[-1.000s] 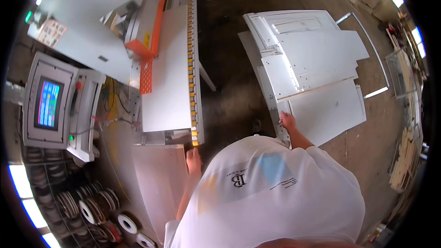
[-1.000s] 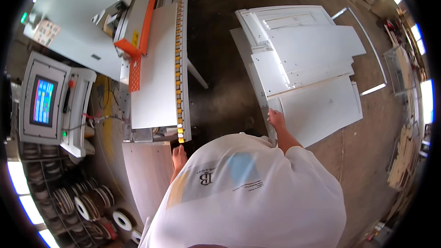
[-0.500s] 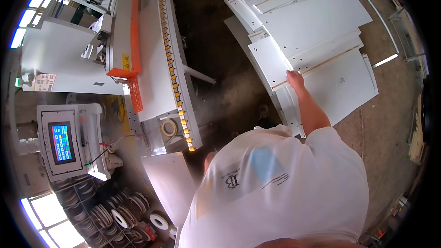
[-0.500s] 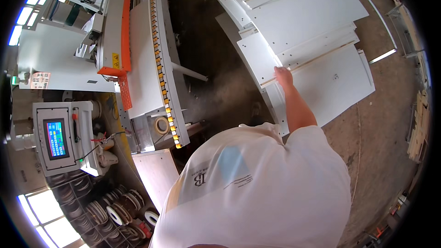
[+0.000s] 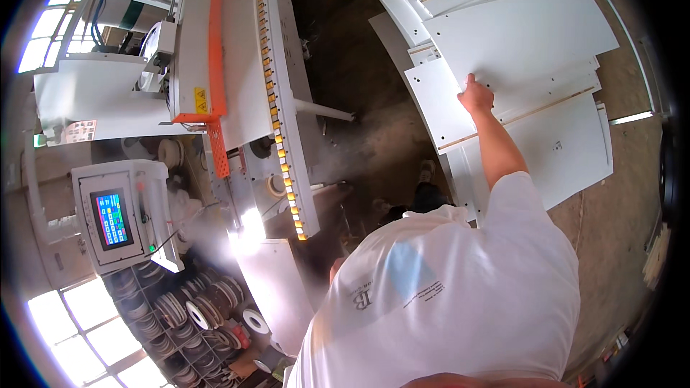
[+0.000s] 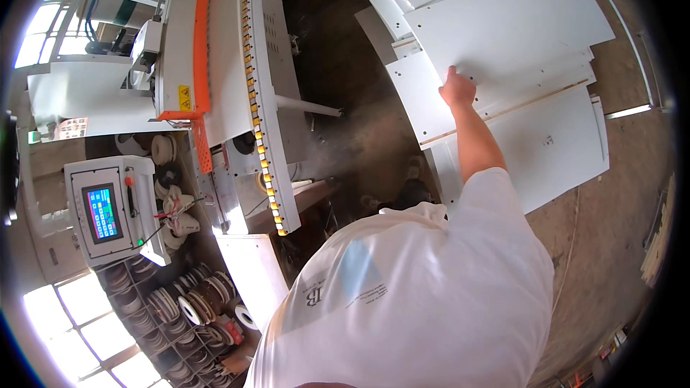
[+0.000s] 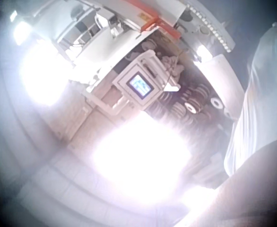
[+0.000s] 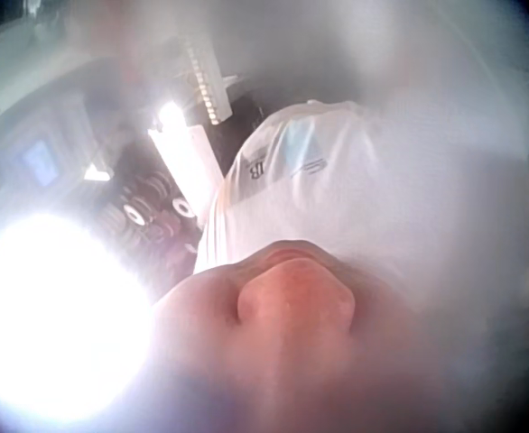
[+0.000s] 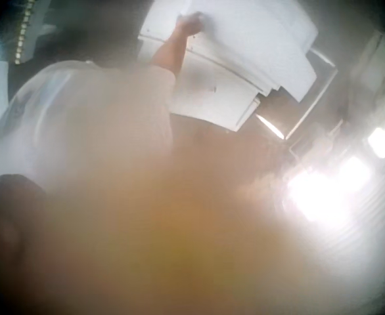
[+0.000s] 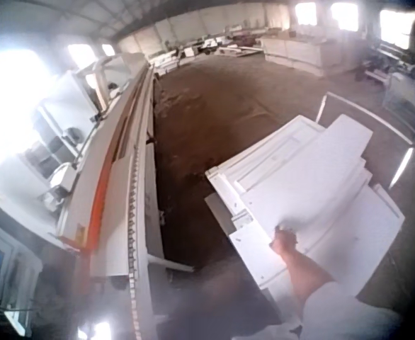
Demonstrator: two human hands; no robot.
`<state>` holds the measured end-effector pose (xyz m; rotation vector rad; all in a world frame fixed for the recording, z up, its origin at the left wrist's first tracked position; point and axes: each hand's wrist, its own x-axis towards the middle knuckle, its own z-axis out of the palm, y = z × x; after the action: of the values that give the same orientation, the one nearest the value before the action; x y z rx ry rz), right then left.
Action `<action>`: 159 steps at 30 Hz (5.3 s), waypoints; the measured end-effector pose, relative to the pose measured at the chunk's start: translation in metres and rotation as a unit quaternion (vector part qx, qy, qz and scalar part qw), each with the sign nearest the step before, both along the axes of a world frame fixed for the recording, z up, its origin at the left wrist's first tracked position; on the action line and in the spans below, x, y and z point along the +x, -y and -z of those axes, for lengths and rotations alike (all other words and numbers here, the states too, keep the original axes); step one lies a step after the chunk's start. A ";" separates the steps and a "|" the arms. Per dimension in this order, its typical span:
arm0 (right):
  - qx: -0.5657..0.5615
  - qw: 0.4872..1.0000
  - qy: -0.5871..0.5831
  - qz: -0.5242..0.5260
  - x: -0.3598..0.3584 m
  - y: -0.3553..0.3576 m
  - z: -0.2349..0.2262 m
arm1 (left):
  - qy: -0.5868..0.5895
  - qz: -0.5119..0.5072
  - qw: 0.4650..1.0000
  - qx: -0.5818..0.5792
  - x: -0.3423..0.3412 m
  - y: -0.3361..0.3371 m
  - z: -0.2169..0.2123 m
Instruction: The person picks up white rectangular panels from a stack and places them onto a conveyor belt. They handle the panels one at a time, aligning them before feeding them into the machine. The person repeats this process, moving panels from the stack to the conveyor.
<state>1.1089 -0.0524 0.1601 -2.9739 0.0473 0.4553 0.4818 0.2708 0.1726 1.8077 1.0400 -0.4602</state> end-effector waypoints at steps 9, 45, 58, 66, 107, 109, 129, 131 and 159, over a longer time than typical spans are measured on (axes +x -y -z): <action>0.050 0.998 0.026 0.006 -0.005 0.018 0.031 | 0.006 0.008 1.000 -0.008 0.036 0.007 0.005; 0.526 0.730 -0.035 0.435 -0.183 0.203 0.068 | 0.069 -0.113 0.954 -0.269 0.331 0.069 0.016; 0.632 0.630 -0.067 0.446 -0.129 0.135 0.058 | 0.152 -0.519 0.840 -0.033 0.120 0.000 -0.045; 0.688 0.599 -0.014 0.409 -0.174 0.090 0.083 | 0.248 -0.564 0.787 0.035 0.029 0.003 -0.050; 0.291 0.808 -0.396 -0.325 -0.446 -0.356 -0.036 | -0.107 -0.760 0.591 0.247 -0.505 0.174 0.055; 0.301 0.805 -0.400 -0.319 -0.442 -0.363 -0.032 | -0.101 -0.743 0.607 0.265 -0.506 0.172 0.056; 0.338 0.829 -0.364 -0.258 -0.366 -0.399 -0.044 | -0.012 -0.739 0.633 0.233 -0.419 0.145 0.042; 0.343 0.832 -0.351 -0.258 -0.349 -0.404 -0.044 | 0.015 -0.728 0.652 0.212 -0.404 0.136 0.043; 0.131 0.900 -0.344 -0.234 -0.331 -0.070 0.068 | 0.232 -0.659 0.712 -0.061 -0.153 0.015 -0.013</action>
<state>0.7777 0.0175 0.0920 -2.3877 -0.6154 1.4181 0.3287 0.2557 0.1853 0.6028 1.5444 0.7599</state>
